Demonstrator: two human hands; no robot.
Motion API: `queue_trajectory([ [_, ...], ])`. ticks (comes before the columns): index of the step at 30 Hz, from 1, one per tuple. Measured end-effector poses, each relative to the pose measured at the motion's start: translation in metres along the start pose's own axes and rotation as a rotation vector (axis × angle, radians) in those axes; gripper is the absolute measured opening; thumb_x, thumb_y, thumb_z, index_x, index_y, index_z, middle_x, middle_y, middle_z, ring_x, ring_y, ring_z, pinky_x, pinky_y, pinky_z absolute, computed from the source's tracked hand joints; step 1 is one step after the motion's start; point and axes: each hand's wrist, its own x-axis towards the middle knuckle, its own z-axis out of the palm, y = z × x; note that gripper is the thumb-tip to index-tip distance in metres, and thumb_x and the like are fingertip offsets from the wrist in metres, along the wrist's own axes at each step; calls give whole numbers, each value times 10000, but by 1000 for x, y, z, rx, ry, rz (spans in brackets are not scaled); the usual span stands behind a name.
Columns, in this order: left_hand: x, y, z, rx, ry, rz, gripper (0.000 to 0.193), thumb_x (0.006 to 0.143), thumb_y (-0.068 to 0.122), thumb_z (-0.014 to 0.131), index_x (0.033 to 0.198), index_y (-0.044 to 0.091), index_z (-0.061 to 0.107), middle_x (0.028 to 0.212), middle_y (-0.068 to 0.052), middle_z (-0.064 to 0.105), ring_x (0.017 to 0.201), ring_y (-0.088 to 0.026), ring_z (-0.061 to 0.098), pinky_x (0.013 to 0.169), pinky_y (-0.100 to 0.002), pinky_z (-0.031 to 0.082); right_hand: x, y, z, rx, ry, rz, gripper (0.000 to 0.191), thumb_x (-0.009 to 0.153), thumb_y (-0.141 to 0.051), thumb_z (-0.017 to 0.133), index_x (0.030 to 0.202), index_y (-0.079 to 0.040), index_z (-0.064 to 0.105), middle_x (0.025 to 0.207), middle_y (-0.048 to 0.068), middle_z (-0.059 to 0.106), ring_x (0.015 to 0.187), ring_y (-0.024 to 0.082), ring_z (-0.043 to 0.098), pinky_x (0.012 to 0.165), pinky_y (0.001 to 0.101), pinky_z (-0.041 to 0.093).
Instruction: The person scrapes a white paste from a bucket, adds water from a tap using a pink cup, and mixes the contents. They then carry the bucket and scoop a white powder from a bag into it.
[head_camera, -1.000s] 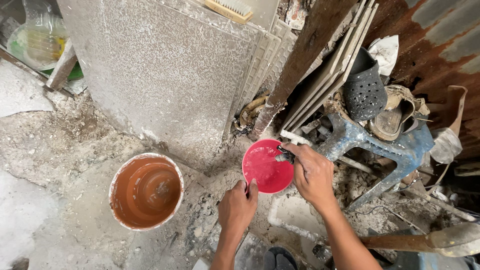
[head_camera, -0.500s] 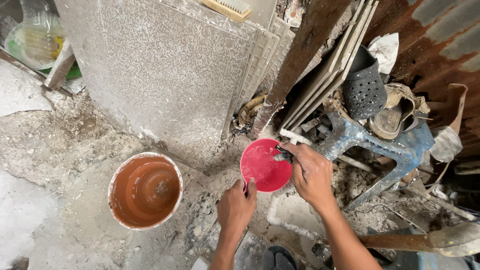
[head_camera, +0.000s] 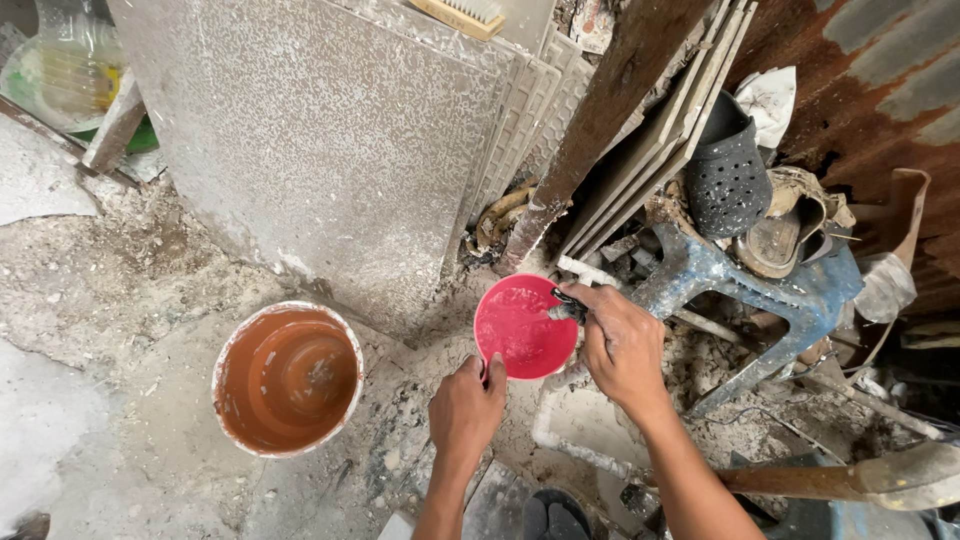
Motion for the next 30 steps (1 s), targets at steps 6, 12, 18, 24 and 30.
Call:
queue_trajectory([
  [6,2,-6,4,-5,72,63,443,1012,447,493,865,80,693,674,-113,718,576,-271,715,593,-441,562,-1,3,1,-24,-12,14,405,856,69,500,1127,-107,742,691,38,595,512,150,536,475,342,419],
  [12,5,-12,7,9,76,69,461,1011,457,488,857,71,687,682,-129,718,605,-295,720,610,-461,565,-1,-1,2,-25,-15,15,400,862,65,511,1139,-108,742,696,55,587,525,172,542,498,360,425],
  [18,5,-15,10,1,64,68,461,1008,463,480,860,77,684,693,-140,725,620,-302,727,617,-466,571,0,-5,1,-3,-10,4,419,843,66,507,1151,-103,735,723,63,597,541,193,558,521,362,448],
  [24,6,-14,9,-20,86,76,432,1005,445,492,859,85,679,677,-126,710,591,-292,715,588,-460,564,1,-2,1,4,-7,-22,403,854,60,514,1159,-103,722,754,65,617,564,186,565,529,357,451],
  [30,10,-16,12,-32,28,24,440,1031,438,474,819,97,655,603,-88,675,499,-231,648,520,-428,517,0,4,5,-11,-15,-7,408,861,65,506,1154,-107,732,708,46,602,531,154,540,494,349,427],
])
